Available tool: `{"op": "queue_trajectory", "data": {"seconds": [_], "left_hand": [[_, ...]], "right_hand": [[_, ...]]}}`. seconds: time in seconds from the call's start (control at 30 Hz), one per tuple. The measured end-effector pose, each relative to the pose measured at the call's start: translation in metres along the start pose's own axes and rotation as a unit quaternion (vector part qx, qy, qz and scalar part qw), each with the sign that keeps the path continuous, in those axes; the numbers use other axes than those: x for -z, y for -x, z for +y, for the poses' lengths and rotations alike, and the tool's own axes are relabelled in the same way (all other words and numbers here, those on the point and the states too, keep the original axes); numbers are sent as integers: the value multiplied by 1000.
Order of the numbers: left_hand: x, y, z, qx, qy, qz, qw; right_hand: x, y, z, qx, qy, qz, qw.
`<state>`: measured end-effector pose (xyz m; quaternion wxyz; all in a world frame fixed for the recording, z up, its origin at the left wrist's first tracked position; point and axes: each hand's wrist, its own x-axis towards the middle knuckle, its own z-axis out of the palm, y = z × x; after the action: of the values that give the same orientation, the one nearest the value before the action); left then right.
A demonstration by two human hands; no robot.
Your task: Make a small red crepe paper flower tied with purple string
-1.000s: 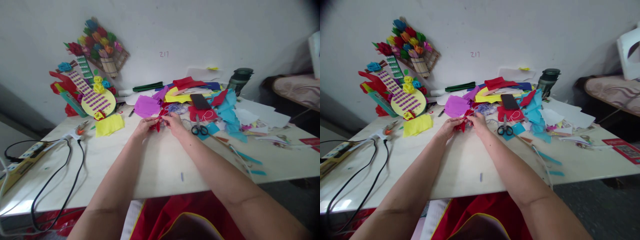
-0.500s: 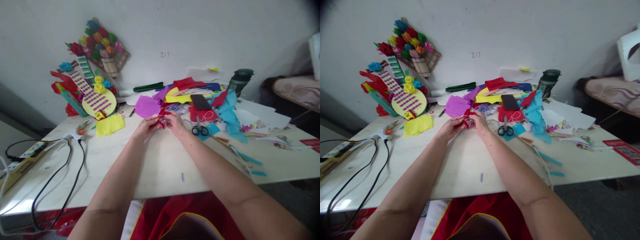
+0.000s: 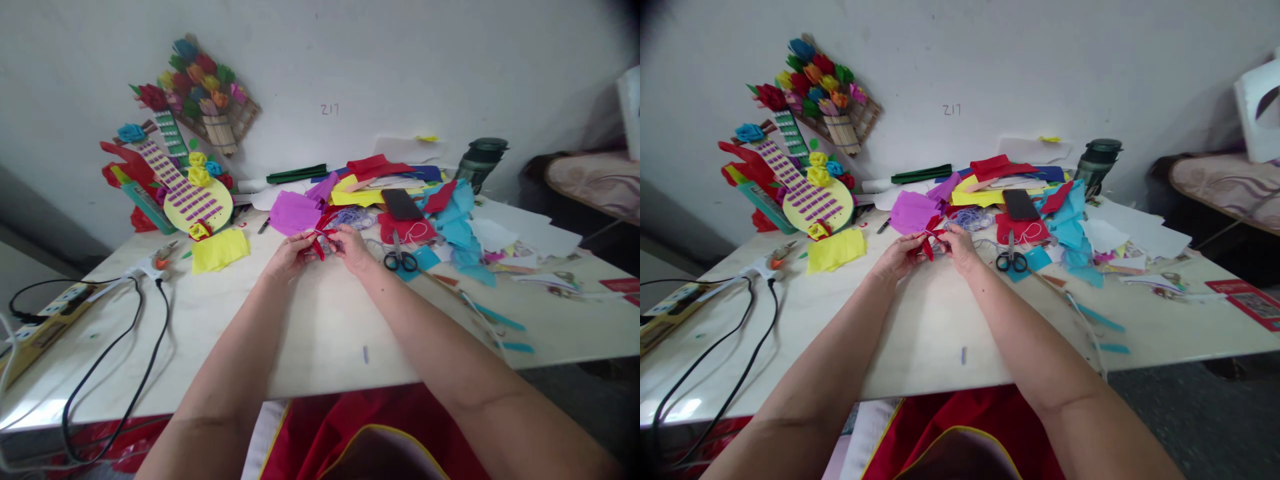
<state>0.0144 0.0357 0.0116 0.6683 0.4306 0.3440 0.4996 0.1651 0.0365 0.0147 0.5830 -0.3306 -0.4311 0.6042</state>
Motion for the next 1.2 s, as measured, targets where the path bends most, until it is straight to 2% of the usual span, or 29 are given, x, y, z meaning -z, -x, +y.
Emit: {"op": "queue_trajectory", "data": {"seconds": [0.17, 0.3, 0.47, 0.6, 0.73, 0.9, 1.03, 1.2], "left_hand": [[0, 1, 0, -18, -20, -2, 1000], [0, 1, 0, -9, -41, -7, 999], [2, -2, -5, -6, 7, -20, 1000], [-1, -1, -7, -11, 34, -37, 999], [-8, 3, -3, -12, 21, -6, 1000], [-13, 3, -1, -55, -17, 26, 998], [-11, 1, 0, -74, 3, -6, 997], [-8, 4, 5, -23, 84, -59, 994]], "right_hand": [[1, 1, -4, 5, -18, -24, 1000], [1, 3, -8, 2, -53, -54, 997], [1, 2, -7, -12, -48, -66, 997], [0, 1, -1, -8, 26, -26, 999], [-1, 0, 4, 2, 87, 26, 996], [-1, -4, 7, -3, 107, 88, 990], [2, -5, 5, -12, 50, 100, 994], [8, -9, 1, -17, -71, 135, 988]]}}
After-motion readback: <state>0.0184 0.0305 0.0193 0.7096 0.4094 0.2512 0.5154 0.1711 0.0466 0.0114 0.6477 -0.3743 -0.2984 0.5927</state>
